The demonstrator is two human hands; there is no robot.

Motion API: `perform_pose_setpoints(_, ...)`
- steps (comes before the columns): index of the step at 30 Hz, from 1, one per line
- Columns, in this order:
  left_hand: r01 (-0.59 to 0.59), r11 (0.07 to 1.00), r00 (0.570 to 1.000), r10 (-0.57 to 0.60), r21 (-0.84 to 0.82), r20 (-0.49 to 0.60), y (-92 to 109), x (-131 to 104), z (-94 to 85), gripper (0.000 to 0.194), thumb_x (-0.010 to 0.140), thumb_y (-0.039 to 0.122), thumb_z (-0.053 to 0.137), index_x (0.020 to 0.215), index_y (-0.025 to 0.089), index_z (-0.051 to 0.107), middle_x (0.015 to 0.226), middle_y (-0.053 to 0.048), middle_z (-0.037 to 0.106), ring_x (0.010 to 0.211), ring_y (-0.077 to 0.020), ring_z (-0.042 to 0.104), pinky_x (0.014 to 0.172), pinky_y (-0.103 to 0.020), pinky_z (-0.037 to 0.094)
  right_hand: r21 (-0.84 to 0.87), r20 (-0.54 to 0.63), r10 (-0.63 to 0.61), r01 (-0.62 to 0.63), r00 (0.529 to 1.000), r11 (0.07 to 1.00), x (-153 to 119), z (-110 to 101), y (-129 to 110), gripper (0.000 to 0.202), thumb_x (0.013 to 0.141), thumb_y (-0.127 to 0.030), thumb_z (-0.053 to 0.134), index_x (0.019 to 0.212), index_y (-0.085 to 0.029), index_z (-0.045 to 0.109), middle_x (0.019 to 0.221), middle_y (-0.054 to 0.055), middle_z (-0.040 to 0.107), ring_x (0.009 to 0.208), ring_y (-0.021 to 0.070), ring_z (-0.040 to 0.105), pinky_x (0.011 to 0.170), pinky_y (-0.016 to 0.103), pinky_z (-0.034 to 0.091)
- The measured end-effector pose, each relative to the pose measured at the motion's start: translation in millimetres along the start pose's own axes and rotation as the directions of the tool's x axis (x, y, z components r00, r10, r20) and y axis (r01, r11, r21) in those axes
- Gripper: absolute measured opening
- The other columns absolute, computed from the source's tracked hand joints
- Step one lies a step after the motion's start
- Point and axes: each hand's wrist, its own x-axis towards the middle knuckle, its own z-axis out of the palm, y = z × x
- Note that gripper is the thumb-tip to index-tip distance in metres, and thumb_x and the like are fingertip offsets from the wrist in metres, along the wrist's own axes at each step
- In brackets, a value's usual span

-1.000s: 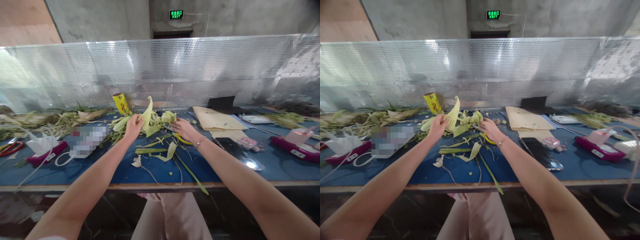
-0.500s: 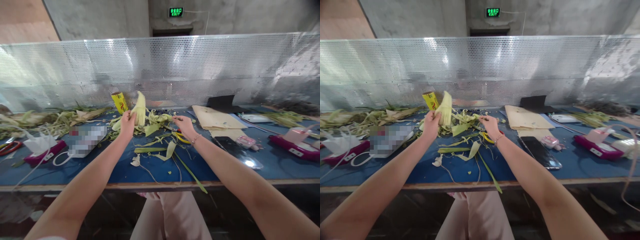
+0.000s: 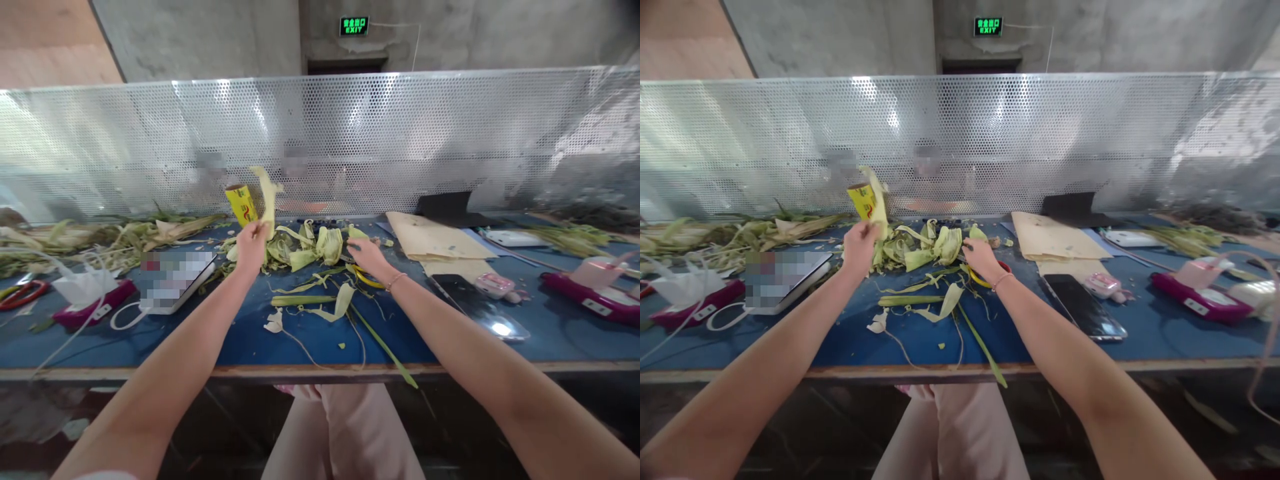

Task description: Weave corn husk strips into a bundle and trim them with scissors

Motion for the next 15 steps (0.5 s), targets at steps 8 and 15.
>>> perform_pose_setpoints(8, -0.741, 0.651, 0.655, 0.649, 0.163, 0.387, 10, -15, 3.5, 0.015, 0.074, 0.025, 0.055, 0.074, 0.023, 0.070, 0.086, -0.006, 0.066, 0.083, -0.0177, 0.054, 0.077, -0.037, 0.045, -0.260, -0.039, -0.155, 0.140, 0.987, 0.956, -9, -7, -15, 0.022, 0.077, -0.023, 0.044, 0.090, -0.013, 0.058, 0.103, 0.015, 0.054, 0.107, 0.0231, 0.047, 0.093, 0.039, 0.033)
perform_pose_setpoints(15, -0.813, 0.546, 0.569, 0.668, 0.204, 0.480, 6, -18, 7.0, 0.016, 0.076, 0.024, 0.054, 0.074, 0.024, 0.069, 0.101, -0.006, 0.064, 0.093, -0.0194, 0.052, 0.080, -0.041, 0.045, -0.127, 0.122, -0.291, 0.306, 0.949, 0.944, -19, -17, -39, 0.033, 0.085, -0.033, 0.031, 0.071, -0.017, 0.056, 0.076, 0.008, 0.057, 0.083, 0.0197, 0.051, 0.079, 0.035, 0.039)
